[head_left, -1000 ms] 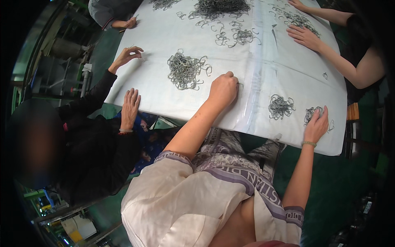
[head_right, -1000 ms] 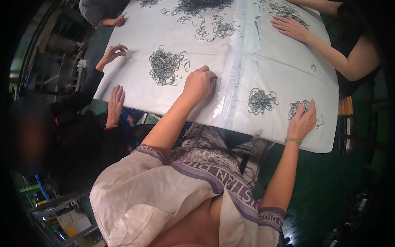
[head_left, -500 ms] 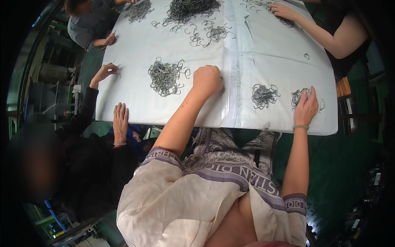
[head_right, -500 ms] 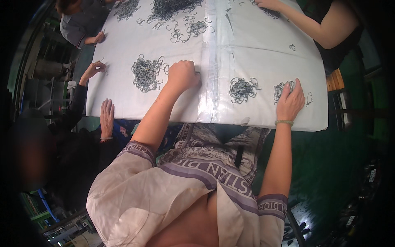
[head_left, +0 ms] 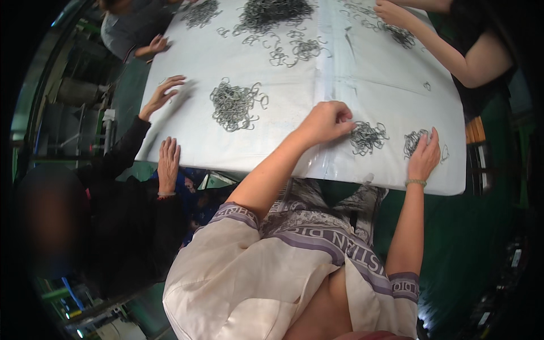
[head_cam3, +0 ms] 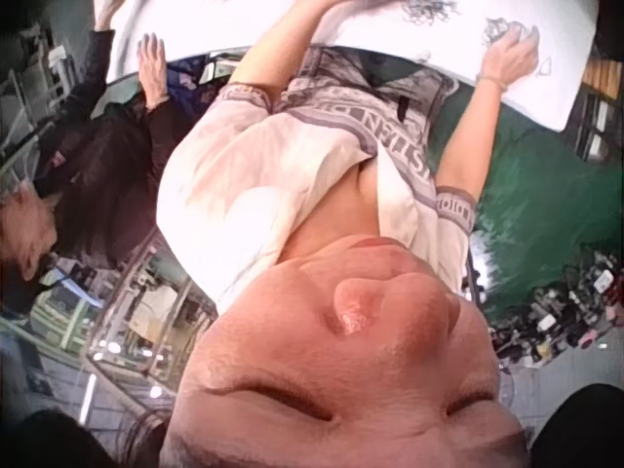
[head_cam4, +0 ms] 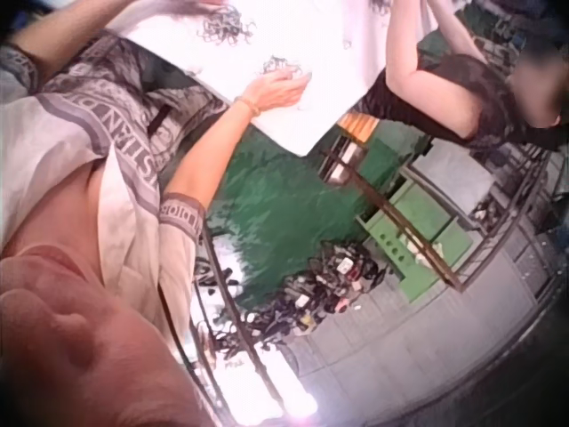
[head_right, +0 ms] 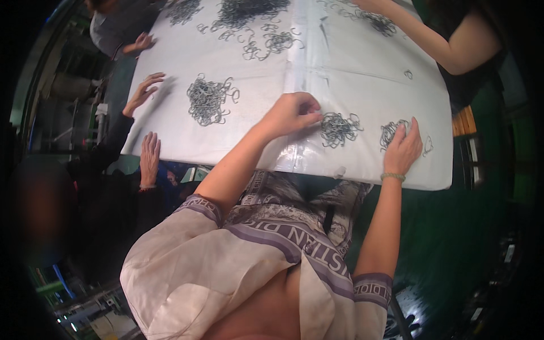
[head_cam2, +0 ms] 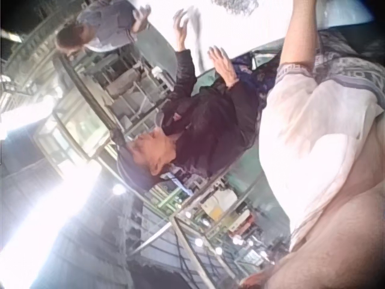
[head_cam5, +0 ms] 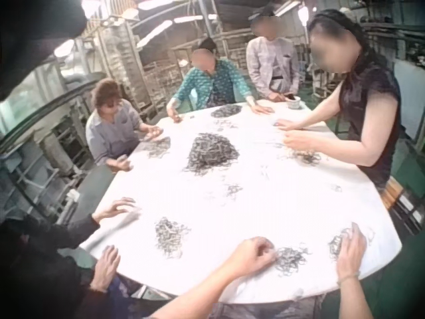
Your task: The person sits at a table with several others and repeatedly picks up small metal clips from a large white sheet, separating them into small piles. The person occasionally pauses to look at coworkers or adjust their position, but primarily continues sorting the clips by hand throughout the clip.
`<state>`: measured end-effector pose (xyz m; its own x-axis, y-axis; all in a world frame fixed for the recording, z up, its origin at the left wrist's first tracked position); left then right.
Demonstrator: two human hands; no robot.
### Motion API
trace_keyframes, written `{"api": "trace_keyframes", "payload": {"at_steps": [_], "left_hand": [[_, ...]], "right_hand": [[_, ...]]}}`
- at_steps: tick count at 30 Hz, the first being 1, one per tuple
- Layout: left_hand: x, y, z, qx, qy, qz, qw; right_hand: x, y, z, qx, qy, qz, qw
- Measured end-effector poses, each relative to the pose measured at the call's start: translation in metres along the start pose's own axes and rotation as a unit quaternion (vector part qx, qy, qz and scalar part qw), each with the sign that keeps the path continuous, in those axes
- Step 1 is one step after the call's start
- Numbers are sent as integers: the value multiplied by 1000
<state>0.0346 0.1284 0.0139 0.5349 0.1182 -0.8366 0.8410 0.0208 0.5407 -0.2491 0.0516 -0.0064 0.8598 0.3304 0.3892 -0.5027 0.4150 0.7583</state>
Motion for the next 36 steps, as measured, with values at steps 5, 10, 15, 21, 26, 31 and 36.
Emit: {"api": "trace_keyframes", "payload": {"at_steps": [5,10,15,21,26,31,36], "left_hand": [[10,28,-26,-157,-31,22,987],[77,70,-40,-251,21,199,947],[107,133,-38,-351,130,303,877],[98,149,38,-355,5,286,890],[92,125,80,-295,19,334,895],[48,90,56,-130,99,349,923],[56,115,94,-264,-52,300,915]], "right_hand": [[2,1,0,5,0,13,1000],[7,3,0,10,1,20,1000],[10,5,2,7,13,2,1000],[16,6,4,14,33,-18,999],[14,2,3,18,30,-26,999],[14,4,2,25,27,-38,999],[20,4,5,29,30,-37,998]]}}
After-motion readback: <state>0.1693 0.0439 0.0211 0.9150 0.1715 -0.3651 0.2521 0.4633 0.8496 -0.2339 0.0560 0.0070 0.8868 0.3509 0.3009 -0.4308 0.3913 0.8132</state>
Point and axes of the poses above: each hand's wrist, its own z-axis towards the middle knuckle, its own y-axis out of the back of the hand, x = y × z, the point moved 8 cm from there along z, towards the middle knuckle, and after that the axes turned 5 degrees about y, right-handed, at the moved point
